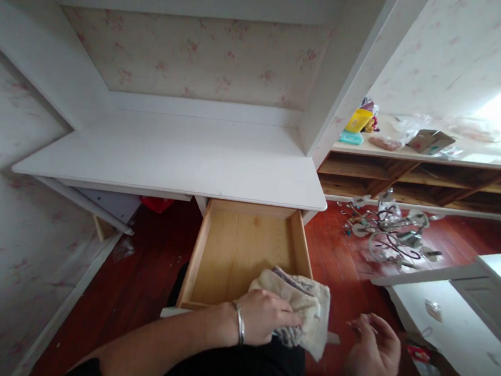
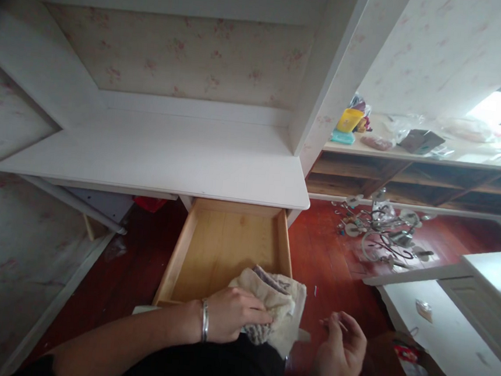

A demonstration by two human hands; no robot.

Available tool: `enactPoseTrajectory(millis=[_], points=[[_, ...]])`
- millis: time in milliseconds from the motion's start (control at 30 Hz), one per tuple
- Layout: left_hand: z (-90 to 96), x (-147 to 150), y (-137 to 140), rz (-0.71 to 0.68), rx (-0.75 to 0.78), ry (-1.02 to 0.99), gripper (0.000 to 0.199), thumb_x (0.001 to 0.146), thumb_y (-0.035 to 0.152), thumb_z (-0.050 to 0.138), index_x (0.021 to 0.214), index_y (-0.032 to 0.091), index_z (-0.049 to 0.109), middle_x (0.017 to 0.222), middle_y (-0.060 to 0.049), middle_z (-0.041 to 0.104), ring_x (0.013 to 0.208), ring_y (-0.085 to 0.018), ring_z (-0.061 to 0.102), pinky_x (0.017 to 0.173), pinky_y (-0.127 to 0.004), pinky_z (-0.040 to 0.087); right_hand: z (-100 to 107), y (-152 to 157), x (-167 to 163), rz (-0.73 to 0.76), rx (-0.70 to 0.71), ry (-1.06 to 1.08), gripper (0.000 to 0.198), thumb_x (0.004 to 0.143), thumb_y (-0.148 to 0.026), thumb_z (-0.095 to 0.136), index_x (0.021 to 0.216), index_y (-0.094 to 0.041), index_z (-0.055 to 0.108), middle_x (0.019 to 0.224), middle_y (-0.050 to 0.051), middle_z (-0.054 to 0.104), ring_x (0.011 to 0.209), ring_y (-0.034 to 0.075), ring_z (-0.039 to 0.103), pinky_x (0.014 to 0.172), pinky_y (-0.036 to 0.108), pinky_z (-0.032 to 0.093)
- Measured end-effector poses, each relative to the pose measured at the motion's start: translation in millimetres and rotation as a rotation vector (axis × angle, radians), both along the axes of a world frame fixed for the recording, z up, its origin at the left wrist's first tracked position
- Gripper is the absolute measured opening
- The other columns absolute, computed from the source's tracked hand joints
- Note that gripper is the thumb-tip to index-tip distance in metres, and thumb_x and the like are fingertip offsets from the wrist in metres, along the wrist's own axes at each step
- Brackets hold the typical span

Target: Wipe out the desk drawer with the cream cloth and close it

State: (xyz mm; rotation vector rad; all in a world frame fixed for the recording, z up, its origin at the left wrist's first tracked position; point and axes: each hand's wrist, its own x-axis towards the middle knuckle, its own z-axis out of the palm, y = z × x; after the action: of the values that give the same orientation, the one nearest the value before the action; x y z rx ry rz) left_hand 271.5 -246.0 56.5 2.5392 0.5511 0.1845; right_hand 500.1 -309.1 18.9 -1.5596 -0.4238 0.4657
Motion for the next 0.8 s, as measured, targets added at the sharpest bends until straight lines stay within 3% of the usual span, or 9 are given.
enactPoseTrajectory(millis=[200,433,533,667,733,800], points=[[24.6,-110,-19,0.176,-0.061,0.111,0.05,0.074,0.002,0.048,0.116,0.026,0.06,0.11,0.0,0.067,0.103,-0.016,0.06,0.091,-0.029,0.045,0,12,-21,0.159,-0.091,-0.061,0.034,0.075,-0.042,0.071,0.098,-0.019,0.06,0.085,-0.002,0.059,0.072,0.012,0.055,0.069,0.026,0.043],[52.3,-204,-23,0.212,0.112,0.212,0.049,0.076,-0.004,0.043,0.105,0.029,0.065,0.105,0.002,0.068,0.1,-0.013,0.06,0.091,-0.028,0.047,-5,12,-21,0.309,-0.258,-0.15,0.037,0.075,-0.048,0.068,0.097,-0.019,0.062,0.085,0.0,0.061,0.074,0.015,0.057,0.07,0.028,0.043],[70.5,-221,-12,0.34,0.308,0.191,0.052,0.077,-0.006,0.039,0.106,0.027,0.066,0.111,0.001,0.066,0.108,-0.014,0.057,0.097,-0.031,0.046,-4,10,-21,0.319,-0.277,-0.154,0.038,0.074,-0.048,0.068,0.096,-0.018,0.062,0.084,0.0,0.062,0.074,0.016,0.058,0.069,0.029,0.044],[82.4,-219,-2,0.548,0.557,0.096,0.06,0.077,-0.007,0.034,0.123,0.024,0.06,0.126,-0.004,0.059,0.122,-0.017,0.05,0.104,-0.037,0.042,0,10,-24,0.308,-0.277,-0.162,0.037,0.072,-0.048,0.068,0.093,-0.018,0.063,0.08,0.001,0.063,0.072,0.017,0.058,0.067,0.029,0.044],[74.1,-212,-2,0.535,0.544,0.116,0.058,0.078,-0.004,0.038,0.123,0.026,0.059,0.126,-0.003,0.06,0.121,-0.019,0.05,0.102,-0.04,0.042,0,10,-25,0.303,-0.28,-0.155,0.037,0.072,-0.048,0.068,0.093,-0.018,0.063,0.078,0.0,0.062,0.071,0.017,0.058,0.066,0.029,0.044],[55.8,-207,-3,0.456,0.425,0.193,0.055,0.078,-0.001,0.044,0.119,0.031,0.062,0.121,-0.001,0.062,0.115,-0.019,0.053,0.097,-0.039,0.043,0,10,-26,0.304,-0.266,-0.139,0.036,0.071,-0.047,0.068,0.093,-0.019,0.062,0.079,0.0,0.063,0.071,0.017,0.059,0.066,0.028,0.045]])
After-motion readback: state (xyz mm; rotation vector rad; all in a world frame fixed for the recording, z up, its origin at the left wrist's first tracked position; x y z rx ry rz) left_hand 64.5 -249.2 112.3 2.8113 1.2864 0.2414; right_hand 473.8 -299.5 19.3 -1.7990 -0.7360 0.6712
